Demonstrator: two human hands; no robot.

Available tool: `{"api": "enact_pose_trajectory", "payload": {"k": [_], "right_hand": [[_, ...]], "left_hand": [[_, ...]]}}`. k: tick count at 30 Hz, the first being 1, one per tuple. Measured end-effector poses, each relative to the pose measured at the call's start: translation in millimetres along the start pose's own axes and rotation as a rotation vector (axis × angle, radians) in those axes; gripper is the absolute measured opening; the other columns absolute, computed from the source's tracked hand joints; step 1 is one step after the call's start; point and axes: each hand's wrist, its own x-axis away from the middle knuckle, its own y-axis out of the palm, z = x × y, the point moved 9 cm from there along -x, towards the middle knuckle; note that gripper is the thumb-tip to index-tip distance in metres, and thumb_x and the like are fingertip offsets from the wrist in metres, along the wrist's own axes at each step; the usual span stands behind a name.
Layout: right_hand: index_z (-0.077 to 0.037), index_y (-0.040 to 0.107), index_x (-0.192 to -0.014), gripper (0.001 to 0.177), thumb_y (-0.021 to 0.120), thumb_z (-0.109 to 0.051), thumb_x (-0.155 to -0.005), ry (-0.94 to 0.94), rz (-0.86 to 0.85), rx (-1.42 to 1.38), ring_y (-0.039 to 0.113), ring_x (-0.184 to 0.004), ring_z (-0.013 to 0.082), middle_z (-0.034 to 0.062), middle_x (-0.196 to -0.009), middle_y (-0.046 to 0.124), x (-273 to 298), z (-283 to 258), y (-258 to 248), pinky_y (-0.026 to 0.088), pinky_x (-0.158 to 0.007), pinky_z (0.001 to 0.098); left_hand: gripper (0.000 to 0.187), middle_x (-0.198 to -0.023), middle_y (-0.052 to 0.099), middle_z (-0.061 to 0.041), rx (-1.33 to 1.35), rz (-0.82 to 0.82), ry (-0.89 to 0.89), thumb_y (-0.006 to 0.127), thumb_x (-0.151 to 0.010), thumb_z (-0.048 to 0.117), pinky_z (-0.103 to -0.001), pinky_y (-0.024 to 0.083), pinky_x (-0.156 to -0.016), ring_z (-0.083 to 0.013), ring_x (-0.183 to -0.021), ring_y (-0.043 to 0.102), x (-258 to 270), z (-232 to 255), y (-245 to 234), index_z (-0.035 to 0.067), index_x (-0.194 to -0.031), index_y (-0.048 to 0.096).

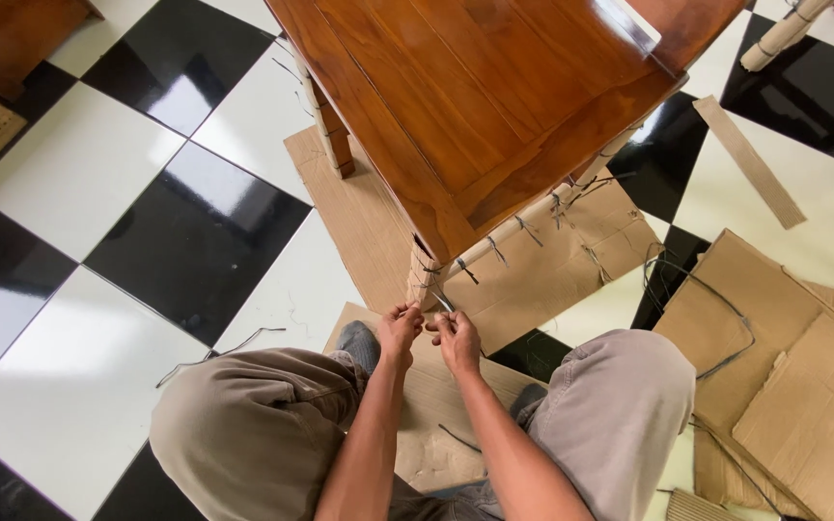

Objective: Wrap the legs of a wooden table with cardboard and secure them with ties.

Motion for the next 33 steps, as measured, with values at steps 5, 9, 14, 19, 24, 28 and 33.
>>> {"api": "enact_pose_trajectory", "payload": {"k": [5, 9, 14, 19, 24, 28, 33], "right_hand": [[-0.023, 0.079, -0.1, 0.021, 0.071, -0.04, -0.093, 0.004, -0.006, 0.011, 0.075, -0.074, 0.0207, 0.0027, -0.073, 0.077, -8.8, 10.9, 8.7, 0.057, -0.073, 0.0343], [-0.024, 0.08, -0.1, 0.018, 0.073, -0.039, -0.091, -0.005, -0.037, 0.016, 0.072, -0.073, 0.019, 0.0027, -0.072, 0.076, -16.3, 18.0, 14.1, 0.057, -0.071, 0.0344], [-0.018, 0.082, -0.098, 0.017, 0.077, -0.03, -0.086, -0.007, -0.102, -0.062, 0.07, -0.066, 0.0162, 0.0061, -0.069, 0.075, -15.7, 2.4, 22.7, 0.058, -0.063, 0.0288], [-0.012, 0.08, -0.1, 0.016, 0.071, -0.019, -0.088, -0.021, -0.113, -0.116, 0.072, -0.066, 0.0157, 0.0103, -0.075, 0.077, -7.6, -9.4, 22.5, 0.06, -0.061, 0.0268], [-0.007, 0.079, -0.099, 0.015, 0.069, -0.016, -0.091, -0.037, -0.118, -0.157, 0.072, -0.065, 0.0164, 0.0133, -0.077, 0.077, -8.6, -6.1, 26.5, 0.06, -0.059, 0.0262], [-0.009, 0.079, -0.093, 0.015, 0.067, -0.017, -0.091, -0.036, -0.126, -0.102, 0.071, -0.063, 0.0164, 0.0128, -0.073, 0.076, -7.7, -9.6, 26.4, 0.06, -0.059, 0.0269], [-0.018, 0.078, -0.082, 0.015, 0.067, -0.026, -0.089, -0.053, -0.13, 0.065, 0.069, -0.059, 0.0138, 0.0041, -0.065, 0.075, -1.1, -19.5, 21.7, 0.059, -0.06, 0.029]], "left_hand": [[0.02, -0.075, 0.068, 0.002, -0.102, -0.069, -0.124, 0.083, -0.084, 0.026, -0.019, 0.049, -0.063, -0.0062, -0.068, 0.066, -3.7, -10.0, -4.3, 0.015, -0.098, 0.072], [0.022, -0.083, 0.073, 0.006, -0.177, -0.091, -0.191, 0.085, -0.082, 0.034, -0.03, 0.045, -0.083, -0.0096, -0.081, 0.07, -9.6, -17.8, -7.3, 0.023, -0.097, 0.073], [0.02, -0.092, 0.074, 0.01, -0.182, -0.157, -0.235, 0.086, -0.083, 0.036, -0.042, 0.038, -0.1, -0.0106, -0.094, 0.068, -13.7, -22.0, -0.8, 0.027, -0.095, 0.073], [0.017, -0.083, 0.069, 0.01, -0.208, -0.209, -0.22, 0.085, -0.082, 0.032, -0.041, 0.036, -0.1, -0.0113, -0.089, 0.066, 0.0, -2.6, 5.0, 0.026, -0.089, 0.071], [0.015, -0.073, 0.067, 0.009, -0.232, -0.242, -0.171, 0.085, -0.081, 0.028, -0.033, 0.037, -0.084, -0.0089, -0.074, 0.065, 2.6, 9.5, 6.4, 0.024, -0.083, 0.07], [0.011, -0.066, 0.063, 0.003, -0.212, -0.269, -0.111, 0.082, -0.079, 0.019, -0.028, 0.04, -0.071, -0.0102, -0.065, 0.059, 18.6, 26.6, 20.3, 0.019, -0.082, 0.072], [0.009, -0.068, 0.061, 0.004, -0.248, -0.25, -0.038, 0.083, -0.078, 0.019, -0.024, 0.036, -0.066, -0.0063, -0.066, 0.049, 20.9, 27.4, 22.2, 0.017, -0.083, 0.075]]}}
